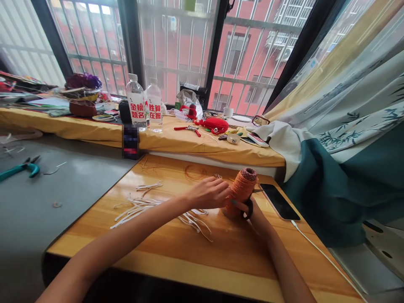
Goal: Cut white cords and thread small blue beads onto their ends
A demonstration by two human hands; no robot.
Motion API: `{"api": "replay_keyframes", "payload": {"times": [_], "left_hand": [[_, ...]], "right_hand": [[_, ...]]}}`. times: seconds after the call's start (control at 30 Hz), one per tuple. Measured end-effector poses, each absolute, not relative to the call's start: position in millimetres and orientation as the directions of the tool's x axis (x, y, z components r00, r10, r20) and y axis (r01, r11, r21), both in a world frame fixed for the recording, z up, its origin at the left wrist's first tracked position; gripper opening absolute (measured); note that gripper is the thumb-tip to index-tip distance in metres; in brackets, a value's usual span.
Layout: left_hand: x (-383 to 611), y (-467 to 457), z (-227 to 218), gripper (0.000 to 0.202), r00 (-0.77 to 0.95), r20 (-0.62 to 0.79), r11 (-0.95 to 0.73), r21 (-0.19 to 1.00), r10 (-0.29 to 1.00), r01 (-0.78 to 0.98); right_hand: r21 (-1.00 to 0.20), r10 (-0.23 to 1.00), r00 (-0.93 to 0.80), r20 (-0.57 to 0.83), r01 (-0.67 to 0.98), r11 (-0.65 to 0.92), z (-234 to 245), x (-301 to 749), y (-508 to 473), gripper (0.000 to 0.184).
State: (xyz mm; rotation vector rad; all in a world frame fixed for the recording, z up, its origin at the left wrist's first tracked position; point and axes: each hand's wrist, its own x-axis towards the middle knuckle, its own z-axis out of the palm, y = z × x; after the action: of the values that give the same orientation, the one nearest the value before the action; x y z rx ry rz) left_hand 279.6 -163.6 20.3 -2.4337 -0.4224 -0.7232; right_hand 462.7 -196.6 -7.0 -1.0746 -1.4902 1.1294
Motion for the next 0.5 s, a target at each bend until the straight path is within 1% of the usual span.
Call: {"api": "replay_keyframes", "payload": {"times": [0.07,0.17,0.27,0.4,0.5], "left_hand": [[278.4,-163.4,20.1,0.022,0.814,0.566,-0.777,-0.451,0.131,0.438],[278.5,-163.4,21.5,0.016,0.840,0.537,-0.735,-0.540,0.076,0.411],[281.0,-163.3,23.5,0.014,0.855,0.518,-0.692,-0.613,0.013,0.382],[285.2,-162.9,23.8,0.014,0.857,0.510,-0.670,-0.661,-0.072,0.337],[286.4,-161.3,22.1,0.014,0.849,0.518,-0.665,-0.670,-0.101,0.330]], "right_hand": [[-0.981,0.973,-0.172,0.156,0.091,0.173,-7.4,462.6,-197.0,0.027],[-0.985,0.977,-0.175,0.122,0.102,0.141,-9.7,465.6,-197.2,0.022],[-0.990,0.979,-0.179,0.100,0.083,0.116,-12.4,468.8,-196.1,0.021],[-0.993,0.969,-0.228,0.097,0.038,0.108,-13.8,470.5,-193.8,0.019],[-0.995,0.967,-0.238,0.088,0.030,0.098,-14.3,470.2,-193.1,0.018]]}}
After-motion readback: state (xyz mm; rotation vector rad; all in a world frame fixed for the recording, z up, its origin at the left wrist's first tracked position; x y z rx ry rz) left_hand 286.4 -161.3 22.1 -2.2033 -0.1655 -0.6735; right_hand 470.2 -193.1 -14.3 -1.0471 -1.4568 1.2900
